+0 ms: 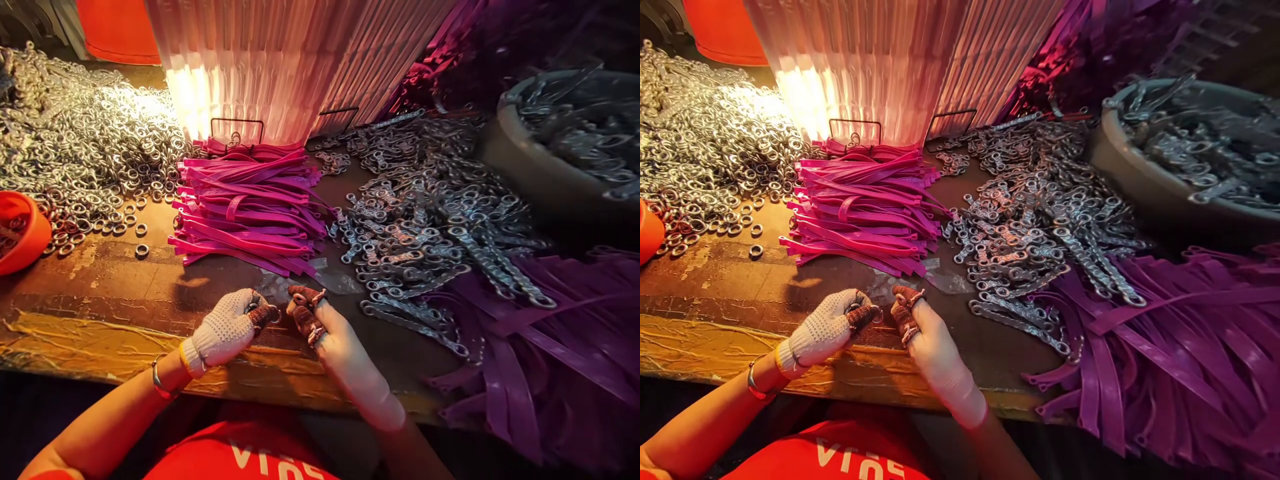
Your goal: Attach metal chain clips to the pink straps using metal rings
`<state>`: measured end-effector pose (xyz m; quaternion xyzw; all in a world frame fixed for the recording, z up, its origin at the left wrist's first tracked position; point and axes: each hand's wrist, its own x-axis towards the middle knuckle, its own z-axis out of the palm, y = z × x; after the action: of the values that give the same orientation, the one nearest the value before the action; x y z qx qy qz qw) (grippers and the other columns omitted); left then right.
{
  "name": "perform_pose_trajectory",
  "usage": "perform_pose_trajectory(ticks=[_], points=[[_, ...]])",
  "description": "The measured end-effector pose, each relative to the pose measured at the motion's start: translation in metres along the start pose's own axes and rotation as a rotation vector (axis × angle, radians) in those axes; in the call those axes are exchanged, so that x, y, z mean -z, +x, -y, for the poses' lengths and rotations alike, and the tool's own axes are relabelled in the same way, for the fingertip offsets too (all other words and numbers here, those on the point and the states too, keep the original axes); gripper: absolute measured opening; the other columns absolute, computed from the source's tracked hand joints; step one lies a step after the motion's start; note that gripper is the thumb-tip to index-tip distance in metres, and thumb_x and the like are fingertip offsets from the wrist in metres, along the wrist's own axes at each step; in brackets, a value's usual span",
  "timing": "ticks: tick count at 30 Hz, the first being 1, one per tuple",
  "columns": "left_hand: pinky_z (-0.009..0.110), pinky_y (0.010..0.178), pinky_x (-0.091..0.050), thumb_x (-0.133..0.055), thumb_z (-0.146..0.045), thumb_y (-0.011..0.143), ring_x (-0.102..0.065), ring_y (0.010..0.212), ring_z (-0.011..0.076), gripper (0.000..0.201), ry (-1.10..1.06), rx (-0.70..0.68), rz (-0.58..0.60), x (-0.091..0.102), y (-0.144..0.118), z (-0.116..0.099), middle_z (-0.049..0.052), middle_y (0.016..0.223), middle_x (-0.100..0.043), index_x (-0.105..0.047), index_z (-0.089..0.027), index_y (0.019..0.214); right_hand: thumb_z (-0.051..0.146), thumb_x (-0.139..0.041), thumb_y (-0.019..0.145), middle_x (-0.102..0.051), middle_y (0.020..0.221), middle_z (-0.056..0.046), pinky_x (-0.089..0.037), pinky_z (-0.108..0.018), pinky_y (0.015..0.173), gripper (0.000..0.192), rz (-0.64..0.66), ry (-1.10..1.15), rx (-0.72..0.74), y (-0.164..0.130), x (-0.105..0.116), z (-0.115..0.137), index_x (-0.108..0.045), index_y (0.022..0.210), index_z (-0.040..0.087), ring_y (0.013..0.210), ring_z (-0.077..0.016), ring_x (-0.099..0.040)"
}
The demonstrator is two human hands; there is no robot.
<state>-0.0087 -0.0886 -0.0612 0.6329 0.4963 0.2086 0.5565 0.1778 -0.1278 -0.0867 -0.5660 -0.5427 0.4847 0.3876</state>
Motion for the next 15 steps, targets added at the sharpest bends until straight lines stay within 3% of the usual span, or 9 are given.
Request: perform_pose_trajectory(ticks=[3,7,9,11,15], points=[[0.022,0.05,-0.03,-0.051,-0.047,0.092,-0.043,0.051,0.0101,0.036,-0.12,0.05,0.026,-0.009,-0.002,0.005,-0.002,0.057,-0.053,-0.053,-0.018,0.071,0.018,-0.046,0.082,-0.068,0.108,-0.008,-0.048,-0.034,0.09,0.035,0.066,-0.281,0.173,-0.003,-0.003,0.003,-0.061,0.114,0.02,0.101,-0.0217,-0.062],[0.021,0.04,-0.026,-0.054,-0.052,0.088,-0.039,0.041,0.0085,0.036,-0.337,0.213,0.036,-0.022,-0.004,0.014,-0.004,0.05,-0.048,-0.051,-0.02,0.073,0.014,-0.048,0.074,-0.064,0.075,-0.009,-0.043,-0.031,0.065,0.015,-0.01,-0.822,0.295,-0.006,-0.01,0.006,-0.062,0.077,0.018,0.07,-0.0213,-0.057],[0.02,0.037,-0.024,-0.054,-0.053,0.088,-0.035,0.037,0.0074,0.037,-0.439,0.245,0.031,-0.025,-0.004,0.016,-0.005,0.048,-0.045,-0.049,-0.02,0.071,0.017,-0.054,0.069,-0.062,0.07,-0.01,-0.039,-0.032,0.062,0.006,-0.044,-1.009,0.384,-0.008,-0.012,0.005,-0.06,0.069,0.019,0.065,-0.0211,-0.053],[0.019,0.035,-0.022,-0.054,-0.053,0.087,-0.031,0.035,0.0066,0.039,-0.527,0.261,0.044,-0.027,-0.005,0.015,-0.006,0.045,-0.041,-0.049,-0.02,0.068,0.021,-0.055,0.071,-0.062,0.07,-0.011,-0.038,-0.031,0.061,0.006,-0.05,-1.006,0.423,-0.01,-0.014,0.001,-0.06,0.069,0.018,0.065,-0.0212,-0.053],[0.019,0.033,-0.022,-0.057,-0.053,0.085,-0.03,0.035,0.0071,0.039,-0.588,0.303,0.009,-0.025,-0.005,0.008,-0.005,0.044,-0.041,-0.049,-0.019,0.066,0.025,-0.043,0.089,-0.067,0.073,-0.006,-0.042,-0.026,0.059,0.022,0.035,-0.505,0.222,-0.01,-0.018,-0.007,-0.061,0.078,0.019,0.064,-0.0178,-0.058]])
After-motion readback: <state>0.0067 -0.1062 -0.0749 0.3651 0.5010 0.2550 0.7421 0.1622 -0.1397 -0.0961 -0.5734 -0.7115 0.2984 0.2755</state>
